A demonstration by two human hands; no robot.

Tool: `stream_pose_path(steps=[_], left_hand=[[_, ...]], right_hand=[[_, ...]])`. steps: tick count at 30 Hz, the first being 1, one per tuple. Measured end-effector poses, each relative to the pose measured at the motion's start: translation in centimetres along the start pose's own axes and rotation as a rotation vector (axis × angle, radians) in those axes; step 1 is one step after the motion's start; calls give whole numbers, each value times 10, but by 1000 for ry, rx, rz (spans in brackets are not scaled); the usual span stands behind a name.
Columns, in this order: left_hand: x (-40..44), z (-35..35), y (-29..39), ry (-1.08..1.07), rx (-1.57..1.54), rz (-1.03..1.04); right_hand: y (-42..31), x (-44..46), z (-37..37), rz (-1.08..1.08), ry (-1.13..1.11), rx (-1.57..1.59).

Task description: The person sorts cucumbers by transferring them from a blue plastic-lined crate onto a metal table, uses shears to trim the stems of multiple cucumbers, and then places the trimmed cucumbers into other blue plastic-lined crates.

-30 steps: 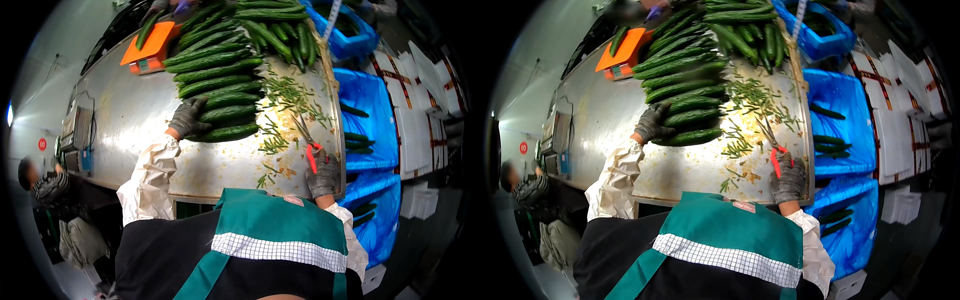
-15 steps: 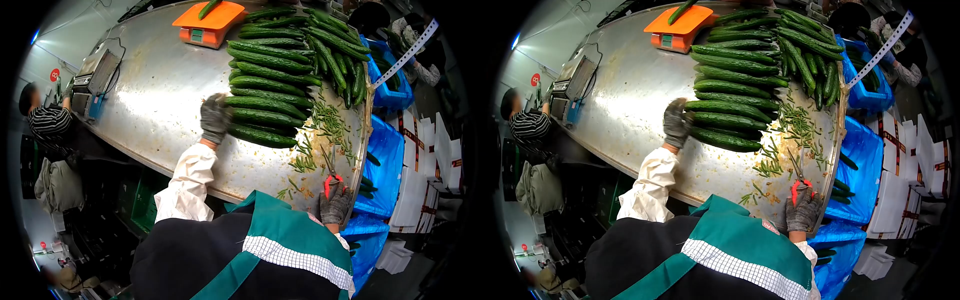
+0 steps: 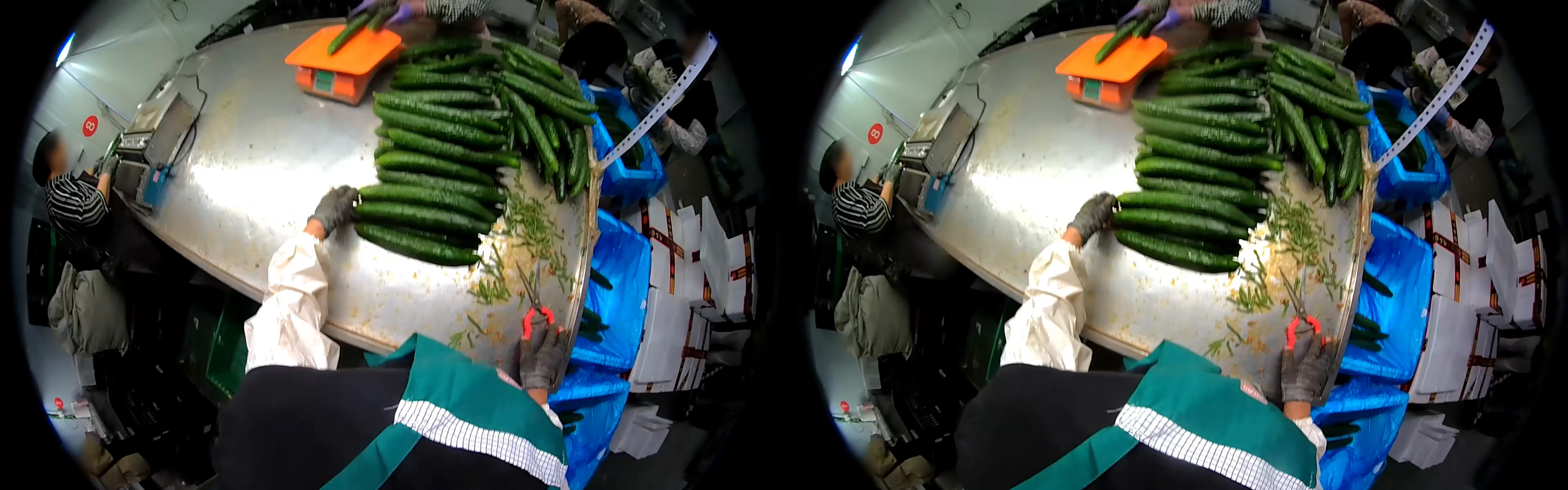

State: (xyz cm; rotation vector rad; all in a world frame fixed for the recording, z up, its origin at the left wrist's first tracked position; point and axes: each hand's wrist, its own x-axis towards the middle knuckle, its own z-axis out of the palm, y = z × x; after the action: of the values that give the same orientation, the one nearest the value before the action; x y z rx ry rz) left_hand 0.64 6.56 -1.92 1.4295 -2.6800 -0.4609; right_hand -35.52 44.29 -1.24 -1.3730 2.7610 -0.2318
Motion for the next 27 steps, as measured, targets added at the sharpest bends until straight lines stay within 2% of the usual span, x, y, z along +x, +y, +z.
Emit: stream_pose_path(steps=[2,3,4,9,13,15,18,20,22,27], left_hand=[[-1,4,-4,-17,-182,-92],[-3,7,1,100,-401,-192],[1,19,-1,158,-813,-396],[-2,20,11,299,-949,-380],[-1,25,12,366,-977,-325],[0,24,13,322,-1238,-439],[-4,12,17,285,-1268,-441],[-9,-2,25,247,-1354,-589],[-7,-1,17,310,-1370,-751],[-24,-10,12,279,-1349,-746]], right_hand=[[4,-2,4,-5,-13,-27],[3,-2,4,-6,12,-13],[3,-2,4,3,20,-6],[-2,-2,-7,60,-54,-3],[2,-2,2,55,-17,-3],[3,-3,3,45,18,26],[7,-3,4,21,14,43],[8,-3,1,15,2,40],[7,-2,-2,3,10,68],[16,-3,8,-10,37,80]])
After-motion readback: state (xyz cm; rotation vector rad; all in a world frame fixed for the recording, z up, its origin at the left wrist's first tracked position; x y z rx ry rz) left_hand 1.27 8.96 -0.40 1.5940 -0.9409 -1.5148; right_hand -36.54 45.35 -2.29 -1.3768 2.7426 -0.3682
